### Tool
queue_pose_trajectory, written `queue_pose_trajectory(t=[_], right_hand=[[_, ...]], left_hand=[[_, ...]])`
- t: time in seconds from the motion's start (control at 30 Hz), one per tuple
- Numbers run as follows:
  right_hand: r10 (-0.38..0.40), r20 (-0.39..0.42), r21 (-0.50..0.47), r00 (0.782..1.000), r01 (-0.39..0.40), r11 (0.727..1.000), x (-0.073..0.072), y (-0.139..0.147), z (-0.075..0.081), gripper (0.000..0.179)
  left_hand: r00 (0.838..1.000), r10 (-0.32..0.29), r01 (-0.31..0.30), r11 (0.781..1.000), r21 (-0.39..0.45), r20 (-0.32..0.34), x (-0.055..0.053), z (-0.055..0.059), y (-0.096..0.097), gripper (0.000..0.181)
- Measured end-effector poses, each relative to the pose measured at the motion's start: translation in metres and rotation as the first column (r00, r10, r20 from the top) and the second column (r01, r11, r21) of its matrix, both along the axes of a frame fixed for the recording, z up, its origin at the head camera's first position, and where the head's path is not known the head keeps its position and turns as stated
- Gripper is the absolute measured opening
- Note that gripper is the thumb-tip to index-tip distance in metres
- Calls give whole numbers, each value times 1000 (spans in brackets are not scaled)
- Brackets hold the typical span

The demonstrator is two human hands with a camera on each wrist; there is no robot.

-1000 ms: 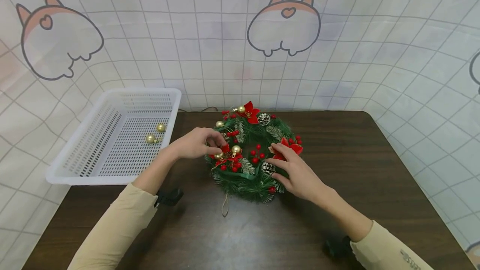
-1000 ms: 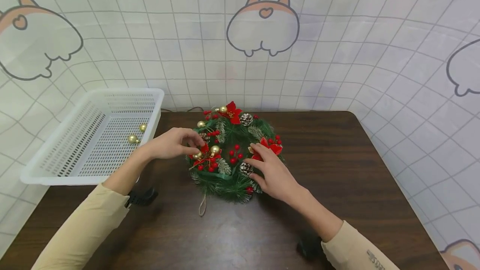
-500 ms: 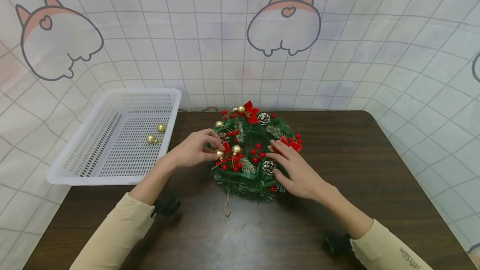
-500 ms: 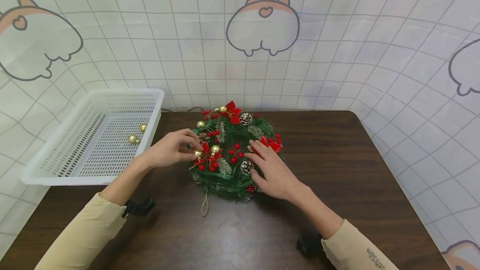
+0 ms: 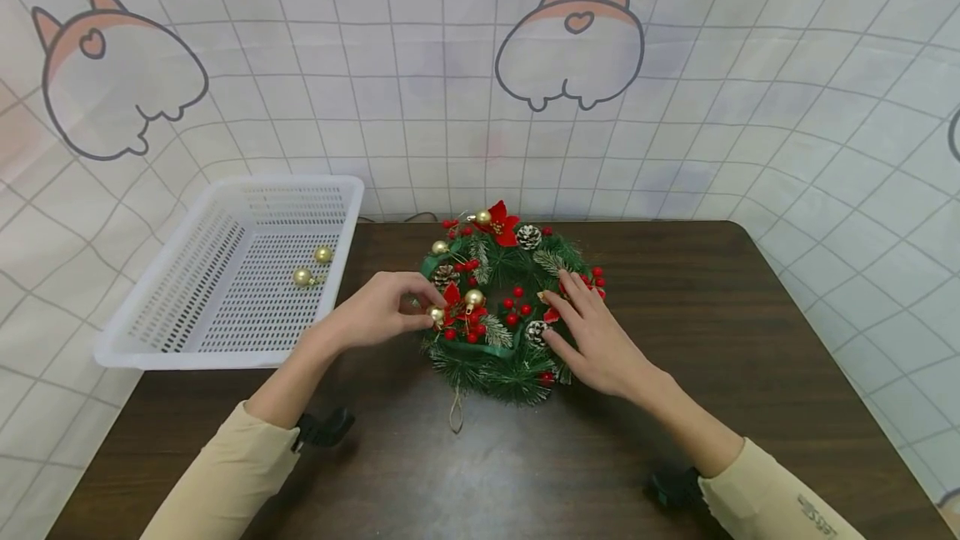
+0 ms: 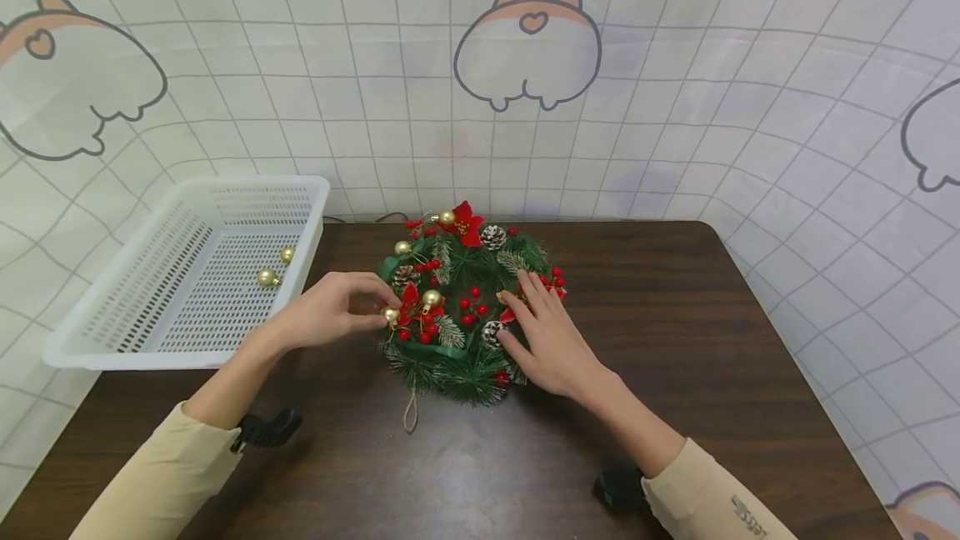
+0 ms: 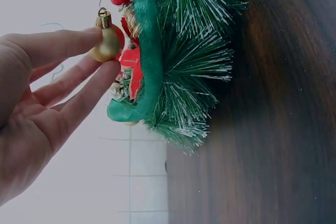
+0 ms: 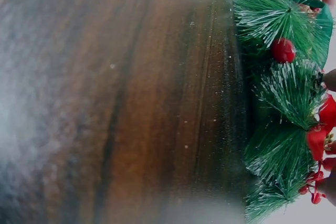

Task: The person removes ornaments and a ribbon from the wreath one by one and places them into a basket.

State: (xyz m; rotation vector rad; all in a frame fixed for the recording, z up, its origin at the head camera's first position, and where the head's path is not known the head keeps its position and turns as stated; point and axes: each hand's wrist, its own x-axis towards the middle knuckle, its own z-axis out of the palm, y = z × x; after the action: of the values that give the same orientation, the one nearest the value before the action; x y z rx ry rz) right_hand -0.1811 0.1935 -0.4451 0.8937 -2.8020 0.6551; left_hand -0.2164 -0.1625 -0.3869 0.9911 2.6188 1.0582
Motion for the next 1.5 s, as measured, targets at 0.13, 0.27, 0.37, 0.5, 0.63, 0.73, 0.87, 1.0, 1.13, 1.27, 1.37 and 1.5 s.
queue_pose_trajectory(t=[0.13, 0.27, 0.37, 0.5, 0.63, 0.73, 0.87, 1.0, 1.13, 1.27, 1.37, 1.5], right_hand=[[-7, 19, 28, 1000, 6, 1000, 0, 0, -2, 61], [-4, 22, 23, 1000, 4, 1000, 0, -1, -3, 66], [-8, 33, 24, 999, 7, 1000, 0, -2, -3, 70], [-20, 49, 34, 999, 18, 999, 1, -3, -2, 72], [-22, 54, 37, 998, 20, 999, 2, -4, -1, 71], [-22, 54, 40, 998, 20, 999, 1, -4, -1, 71], [-23, 56, 45, 998, 21, 999, 1, -4, 0, 71], [-28, 61, 48, 998, 25, 999, 2, -5, 1, 72], [-34, 62, 52, 997, 31, 998, 2, -5, 1, 75], [-38, 48, 68, 998, 35, 997, 1, -6, -2, 74], [-34, 29, 81, 999, 32, 996, 1, -6, -3, 72], [-26, 20, 75, 999, 25, 997, 1, -6, -3, 69]], left_hand=[[1000, -11, 11, 1000, 12, 15, 3, 0, 2, 21], [1000, -15, 14, 1000, 24, 25, 7, -2, 2, 21], [999, -17, 16, 999, 35, 28, 9, -3, 1, 22], [999, -27, 25, 998, 55, 46, 12, -4, 0, 23], [997, -38, 33, 996, 82, 70, 16, -3, 1, 23], [996, -52, 46, 995, 93, 68, 19, -2, 2, 22], [996, -73, 66, 991, 115, 58, 23, 0, 3, 21], [997, -67, 58, 984, 169, 49, 23, 4, 1, 24], [999, -40, 35, 976, 215, 21, 19, 10, -4, 26], [999, -20, 12, 968, 252, 28, 13, 16, -13, 26], [998, -5, -11, 962, 274, 57, 7, 20, -20, 26], [995, 33, -57, 961, 272, 93, 0, 28, -29, 25]])
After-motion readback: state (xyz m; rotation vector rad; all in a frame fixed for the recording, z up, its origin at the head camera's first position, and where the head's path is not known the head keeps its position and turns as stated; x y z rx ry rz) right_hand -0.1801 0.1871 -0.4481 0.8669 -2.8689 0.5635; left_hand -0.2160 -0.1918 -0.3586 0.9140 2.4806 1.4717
